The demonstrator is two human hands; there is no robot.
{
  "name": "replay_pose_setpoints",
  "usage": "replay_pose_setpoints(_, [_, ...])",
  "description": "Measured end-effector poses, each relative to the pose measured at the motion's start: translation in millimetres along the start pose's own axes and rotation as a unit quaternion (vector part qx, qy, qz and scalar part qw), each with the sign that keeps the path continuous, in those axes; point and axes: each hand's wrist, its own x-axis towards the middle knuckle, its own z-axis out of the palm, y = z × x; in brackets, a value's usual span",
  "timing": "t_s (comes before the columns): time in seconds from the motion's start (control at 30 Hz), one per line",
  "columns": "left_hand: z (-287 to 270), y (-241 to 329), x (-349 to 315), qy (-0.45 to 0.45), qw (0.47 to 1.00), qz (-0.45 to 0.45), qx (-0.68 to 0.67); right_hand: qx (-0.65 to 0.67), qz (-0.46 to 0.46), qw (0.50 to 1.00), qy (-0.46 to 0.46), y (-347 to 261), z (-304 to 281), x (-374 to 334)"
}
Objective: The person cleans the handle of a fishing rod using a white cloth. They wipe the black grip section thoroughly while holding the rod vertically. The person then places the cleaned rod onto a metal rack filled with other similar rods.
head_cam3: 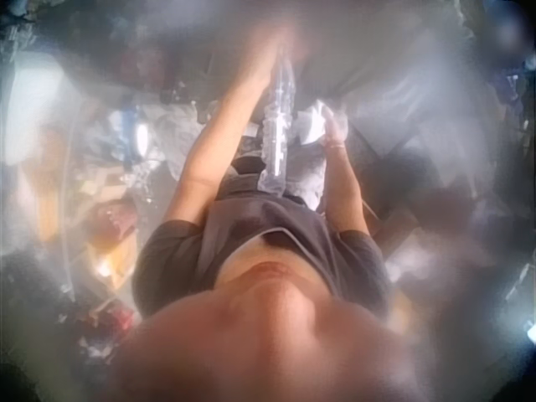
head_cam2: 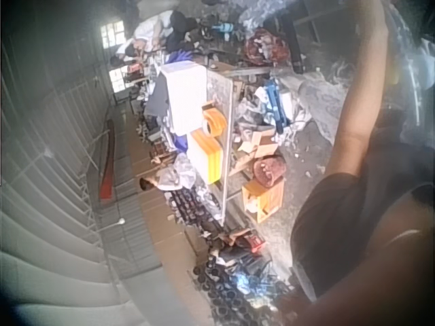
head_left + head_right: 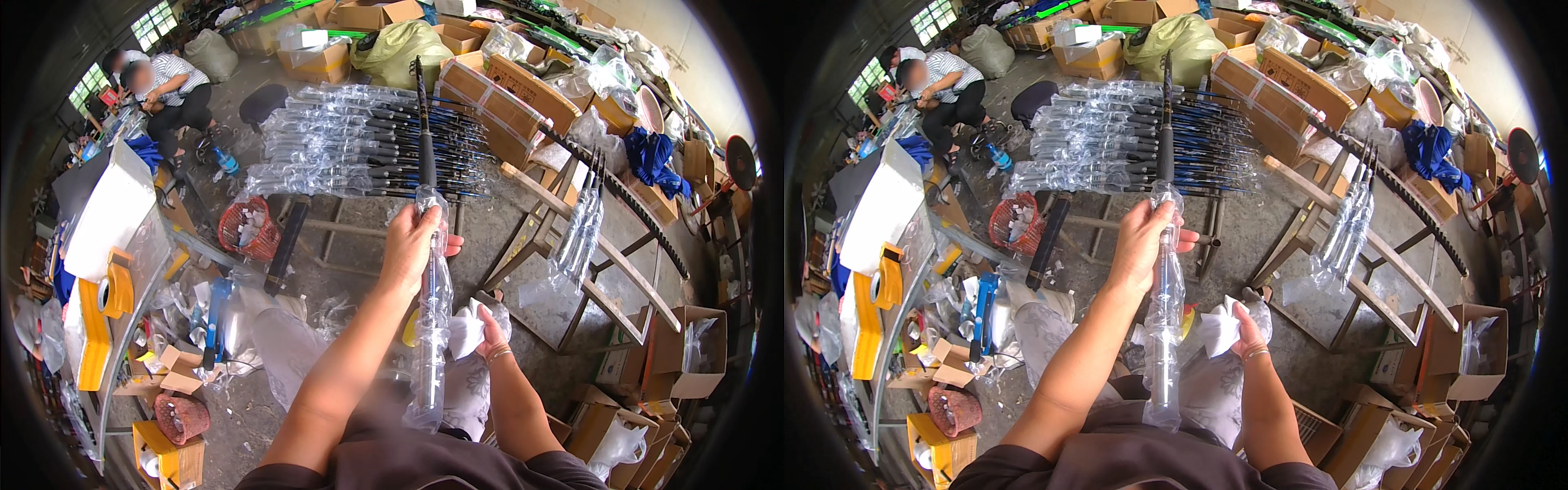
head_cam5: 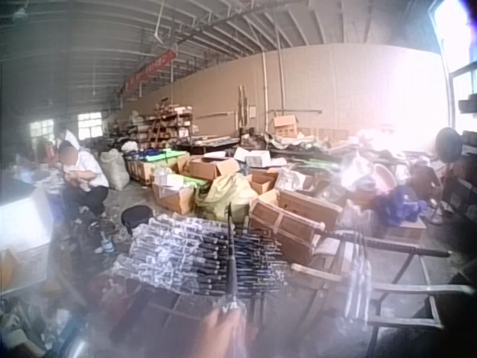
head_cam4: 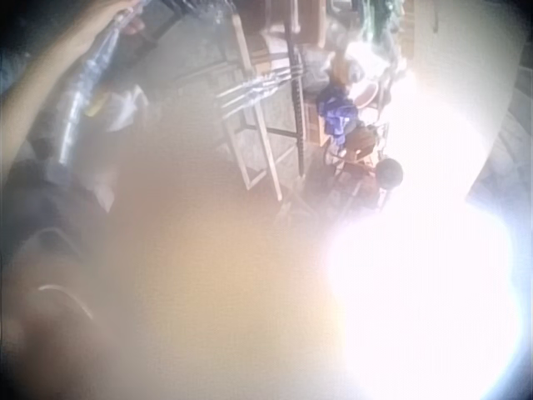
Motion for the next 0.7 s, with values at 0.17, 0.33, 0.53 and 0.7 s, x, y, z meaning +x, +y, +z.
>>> replay_pose_setpoints(0.17, [-2.2, -1.2, 1.0, -0.005, 1.0, 0.003, -0.009, 0.002, 0.003, 1.0, 0.009, 0.2, 7.0, -2.2])
replay_pose_setpoints(0.33, [-1.6, -1.9, 0.1, 0.003, 1.0, -0.001, -0.011, -0.005, 0.005, 1.0, 0.007, -0.4, 13.3, -5.3])
replay_pose_setpoints(0.53, [-1.3, -1.1, -1.8, 0.021, 1.0, 0.0, -0.01, 0.018, 0.024, 0.999, -0.013, -0.3, 20.2, -8.1])
replay_pose_setpoints(0.7, [-1.6, -1.3, -2.0, 0.024, 1.0, 0.001, -0.012, 0.02, 0.002, 1.0, 0.01, -0.2, 3.6, -1.7])
